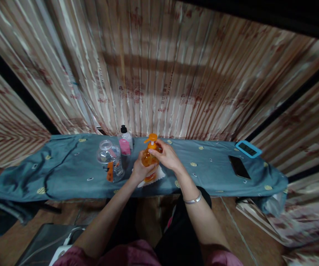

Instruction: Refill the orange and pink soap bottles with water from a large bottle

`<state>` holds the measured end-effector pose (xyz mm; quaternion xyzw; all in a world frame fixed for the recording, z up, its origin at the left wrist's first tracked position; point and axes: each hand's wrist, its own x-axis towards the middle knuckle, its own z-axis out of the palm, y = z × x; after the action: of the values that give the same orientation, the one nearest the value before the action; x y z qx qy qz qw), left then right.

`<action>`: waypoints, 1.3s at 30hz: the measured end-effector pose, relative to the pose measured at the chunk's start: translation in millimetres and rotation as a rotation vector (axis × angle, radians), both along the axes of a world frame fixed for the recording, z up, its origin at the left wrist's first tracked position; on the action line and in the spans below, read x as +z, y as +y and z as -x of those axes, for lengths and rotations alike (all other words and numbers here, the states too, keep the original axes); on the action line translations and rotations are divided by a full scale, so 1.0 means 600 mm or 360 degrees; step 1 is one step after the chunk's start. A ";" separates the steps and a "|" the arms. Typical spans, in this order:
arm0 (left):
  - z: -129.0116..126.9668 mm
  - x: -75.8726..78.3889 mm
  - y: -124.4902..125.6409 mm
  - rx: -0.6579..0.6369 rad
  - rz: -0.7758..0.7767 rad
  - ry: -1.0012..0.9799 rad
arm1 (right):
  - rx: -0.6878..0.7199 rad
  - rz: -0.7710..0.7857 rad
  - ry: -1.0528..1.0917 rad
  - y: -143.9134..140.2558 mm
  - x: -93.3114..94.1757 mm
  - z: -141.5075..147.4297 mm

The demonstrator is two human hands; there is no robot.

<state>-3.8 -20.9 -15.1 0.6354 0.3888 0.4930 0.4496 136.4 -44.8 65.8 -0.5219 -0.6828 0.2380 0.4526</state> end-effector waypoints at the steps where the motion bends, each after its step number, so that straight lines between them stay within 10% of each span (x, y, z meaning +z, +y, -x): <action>1: -0.001 -0.001 0.001 0.0013 0.0003 -0.0004 | -0.0100 -0.0010 -0.0010 0.002 -0.003 0.005; 5: -0.002 -0.003 0.002 0.0040 0.0015 0.0000 | -0.0348 -0.0040 -0.0044 0.001 -0.007 0.017; 12: 0.000 0.002 -0.001 0.0004 0.0027 -0.0020 | 0.0079 0.0001 0.0018 -0.003 0.002 -0.005; 18: -0.002 -0.001 0.000 0.0033 0.0021 -0.0022 | -0.0301 -0.0062 0.0089 0.004 -0.019 0.017; 25: -0.001 0.001 0.000 0.0013 0.0006 -0.0003 | 0.0133 -0.0013 0.0096 0.001 -0.009 -0.002; 32: 0.000 0.001 0.000 0.0014 0.0021 -0.0030 | -0.0383 -0.0061 0.0059 0.004 -0.022 0.023; 39: -0.001 0.001 -0.001 0.0021 -0.0011 -0.0026 | 0.0078 -0.0009 0.0110 -0.001 -0.010 0.005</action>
<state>-3.3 -21.7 -14.4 0.6302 0.3876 0.5025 0.4474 133.5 -45.5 60.0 -0.4953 -0.6800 0.2648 0.4713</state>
